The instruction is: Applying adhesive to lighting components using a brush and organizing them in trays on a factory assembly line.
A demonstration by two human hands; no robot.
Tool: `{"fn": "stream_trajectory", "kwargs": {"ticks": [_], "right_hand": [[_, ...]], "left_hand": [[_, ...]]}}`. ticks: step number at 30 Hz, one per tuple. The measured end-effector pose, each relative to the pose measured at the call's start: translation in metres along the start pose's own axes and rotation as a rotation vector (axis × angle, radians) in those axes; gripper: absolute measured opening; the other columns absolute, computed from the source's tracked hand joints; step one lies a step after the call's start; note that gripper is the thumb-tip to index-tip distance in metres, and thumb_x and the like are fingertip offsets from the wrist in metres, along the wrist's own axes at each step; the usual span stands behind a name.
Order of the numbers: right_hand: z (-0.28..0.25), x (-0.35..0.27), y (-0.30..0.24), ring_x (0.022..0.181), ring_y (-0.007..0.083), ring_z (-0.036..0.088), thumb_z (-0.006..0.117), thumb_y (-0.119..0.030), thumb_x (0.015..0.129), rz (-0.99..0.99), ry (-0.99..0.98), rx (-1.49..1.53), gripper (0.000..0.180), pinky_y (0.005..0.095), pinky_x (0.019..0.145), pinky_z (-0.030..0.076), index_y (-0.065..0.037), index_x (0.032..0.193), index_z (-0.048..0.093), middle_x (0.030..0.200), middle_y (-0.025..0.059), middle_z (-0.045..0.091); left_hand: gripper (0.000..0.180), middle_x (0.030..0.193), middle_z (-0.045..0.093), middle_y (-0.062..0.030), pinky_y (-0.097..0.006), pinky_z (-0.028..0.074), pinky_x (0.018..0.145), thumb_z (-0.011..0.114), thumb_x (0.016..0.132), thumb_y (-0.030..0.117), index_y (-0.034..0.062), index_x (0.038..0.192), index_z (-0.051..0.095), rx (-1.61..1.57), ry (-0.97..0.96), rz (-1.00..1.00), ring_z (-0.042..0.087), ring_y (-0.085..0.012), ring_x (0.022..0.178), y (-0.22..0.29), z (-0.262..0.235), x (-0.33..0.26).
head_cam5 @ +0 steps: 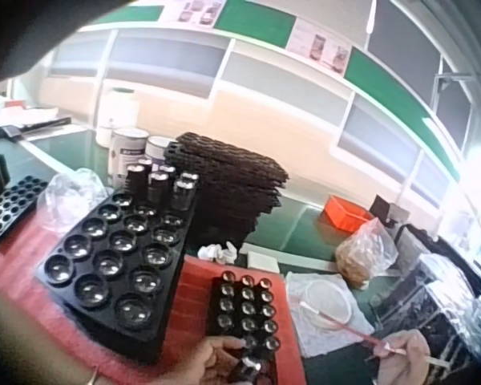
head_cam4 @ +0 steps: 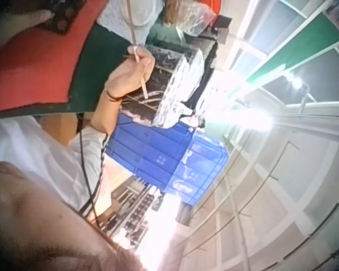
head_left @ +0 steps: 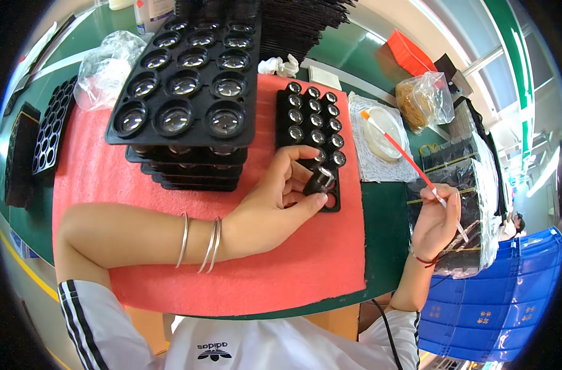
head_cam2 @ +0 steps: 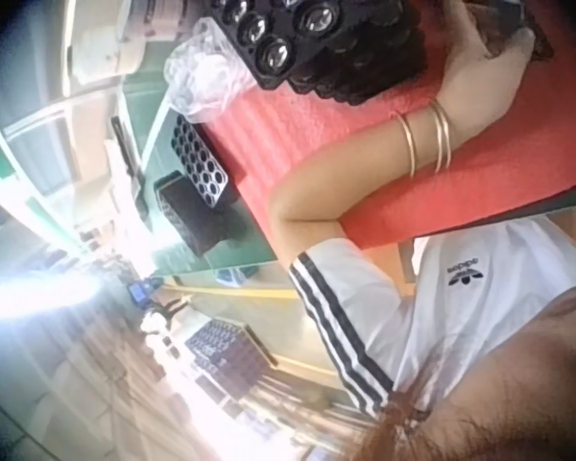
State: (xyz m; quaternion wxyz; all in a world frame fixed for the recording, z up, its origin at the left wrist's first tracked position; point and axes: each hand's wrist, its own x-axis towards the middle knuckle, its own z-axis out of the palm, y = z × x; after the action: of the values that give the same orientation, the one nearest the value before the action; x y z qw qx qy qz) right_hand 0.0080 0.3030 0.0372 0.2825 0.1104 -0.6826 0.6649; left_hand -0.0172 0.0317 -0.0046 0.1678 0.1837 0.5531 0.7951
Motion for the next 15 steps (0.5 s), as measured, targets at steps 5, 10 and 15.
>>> {"fn": "stream_trajectory", "kwargs": {"ticks": [5, 10, 15], "right_hand": [[-0.004, 0.002, 0.0, 0.073, 0.0163, 0.043, 0.046, -0.019, 0.088, 0.185, -0.086, 0.399, 0.019, 0.029, 0.068, 0.035, -0.001, 0.088, 0.049, 0.076, 0.0085, 0.048], [0.0, 0.0, -0.007, 0.069, 0.0162, 0.04, 0.052, -0.017, 0.081, 0.222, -0.21, 0.471, 0.018, 0.0287, 0.063, 0.033, -0.002, 0.09, 0.047, 0.071, 0.0077, 0.045], [0.0, -0.001, -0.007, 0.066, 0.0167, 0.039, 0.055, -0.015, 0.075, 0.175, -0.298, 0.429, 0.019, 0.0296, 0.06, 0.033, -0.002, 0.084, 0.045, 0.068, 0.0087, 0.044]], "left_hand": [[0.043, 0.104, 0.048, -0.0077, -0.026, 0.044, 0.086, 0.061, 0.084, 0.013, 0.0015, 0.119, 0.038, -0.071, -0.005, -0.12, 0.053, -0.0145, 0.097, -0.005, -0.005, 0.004], [0.043, 0.106, 0.051, -0.0062, -0.025, 0.045, 0.083, 0.061, 0.085, 0.023, 0.0005, 0.116, 0.04, -0.129, 0.023, -0.185, 0.053, -0.0122, 0.097, -0.002, -0.008, 0.008], [0.041, 0.105, 0.05, -0.0052, -0.025, 0.045, 0.08, 0.06, 0.086, 0.025, 0.002, 0.113, 0.04, -0.154, 0.036, -0.189, 0.053, -0.0107, 0.094, 0.001, -0.007, 0.007]]}}
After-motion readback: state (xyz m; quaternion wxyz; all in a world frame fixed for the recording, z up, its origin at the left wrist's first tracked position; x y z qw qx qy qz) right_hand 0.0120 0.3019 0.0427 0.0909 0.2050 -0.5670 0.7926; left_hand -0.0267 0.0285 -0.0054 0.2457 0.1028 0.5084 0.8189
